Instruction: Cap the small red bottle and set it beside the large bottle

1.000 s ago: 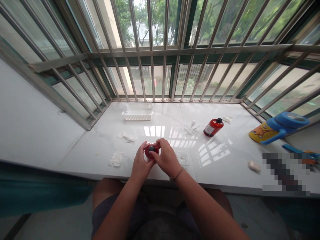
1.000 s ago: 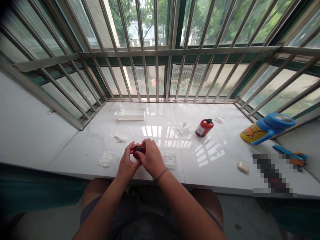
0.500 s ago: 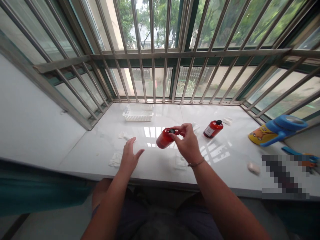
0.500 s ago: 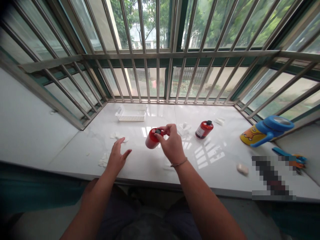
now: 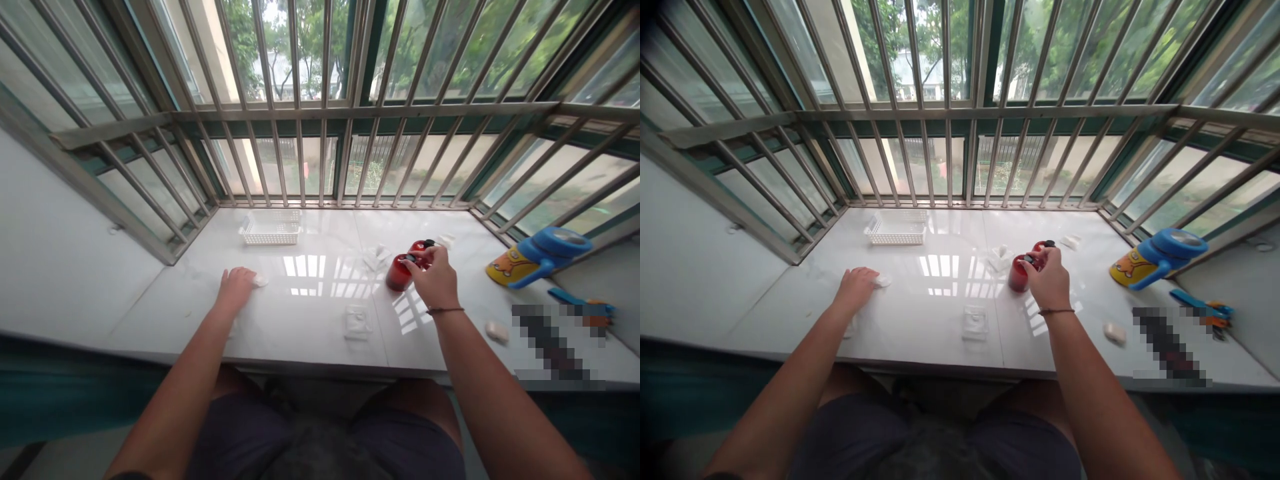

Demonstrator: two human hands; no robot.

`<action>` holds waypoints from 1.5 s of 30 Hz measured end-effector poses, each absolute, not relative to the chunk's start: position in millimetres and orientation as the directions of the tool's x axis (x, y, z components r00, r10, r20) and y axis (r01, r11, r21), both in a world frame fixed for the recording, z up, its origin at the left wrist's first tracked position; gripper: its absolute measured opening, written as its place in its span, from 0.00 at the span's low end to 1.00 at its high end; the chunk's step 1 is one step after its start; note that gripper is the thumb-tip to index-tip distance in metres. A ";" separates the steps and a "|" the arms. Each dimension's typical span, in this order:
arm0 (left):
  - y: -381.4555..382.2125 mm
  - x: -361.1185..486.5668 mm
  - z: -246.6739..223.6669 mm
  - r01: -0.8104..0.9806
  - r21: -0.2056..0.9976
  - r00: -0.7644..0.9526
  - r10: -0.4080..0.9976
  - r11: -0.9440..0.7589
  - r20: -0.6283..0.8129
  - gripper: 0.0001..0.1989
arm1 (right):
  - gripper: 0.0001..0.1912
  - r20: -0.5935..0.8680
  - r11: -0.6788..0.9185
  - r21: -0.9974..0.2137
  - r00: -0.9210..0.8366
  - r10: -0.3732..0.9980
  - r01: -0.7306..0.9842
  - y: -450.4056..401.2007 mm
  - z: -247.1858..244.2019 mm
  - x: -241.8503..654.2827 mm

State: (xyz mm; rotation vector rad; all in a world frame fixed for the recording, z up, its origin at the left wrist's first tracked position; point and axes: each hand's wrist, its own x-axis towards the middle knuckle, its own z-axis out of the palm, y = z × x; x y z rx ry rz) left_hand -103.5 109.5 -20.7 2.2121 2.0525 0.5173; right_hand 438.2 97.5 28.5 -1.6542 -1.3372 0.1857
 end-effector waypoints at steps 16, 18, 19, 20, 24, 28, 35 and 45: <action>111.5 -98.9 15.6 0.902 0.362 0.083 0.916 -0.237 0.393 0.13 | 0.25 0.399 0.104 -0.792 0.382 0.833 0.602 97.8 12.4 448.3; 104.9 -84.2 20.5 0.880 0.413 0.043 0.904 -0.236 0.426 0.15 | 0.25 0.392 0.090 -0.798 0.400 0.829 0.596 94.8 16.4 455.5; 100.9 -74.4 22.8 0.856 0.462 0.012 0.903 -0.231 0.430 0.17 | 0.25 0.387 0.080 -0.799 0.408 0.827 0.595 93.3 17.9 460.2; 96.8 -63.1 25.0 0.812 0.539 -0.027 0.907 -0.225 0.420 0.18 | 0.25 0.383 0.068 -0.797 0.414 0.825 0.601 92.0 18.8 465.5; 79.0 -6.8 30.7 0.466 0.842 -0.065 0.938 -0.273 0.340 0.19 | 0.21 0.398 -0.015 -0.709 0.418 0.816 0.705 89.2 18.0 489.8; 57.2 53.9 29.3 0.098 0.964 0.077 0.968 -0.247 0.240 0.20 | 0.17 0.415 -0.088 -0.620 0.420 0.807 0.780 87.5 15.9 505.1; 28.8 122.9 8.4 0.054 0.956 0.222 0.937 -0.287 0.269 0.16 | 0.16 0.574 0.056 -0.515 0.295 0.764 0.855 72.8 22.2 498.9; 28.1 136.7 4.8 0.234 0.898 0.321 0.902 -0.373 0.290 0.10 | 0.12 0.671 0.205 -0.529 0.258 0.695 0.824 15.4 49.0 449.4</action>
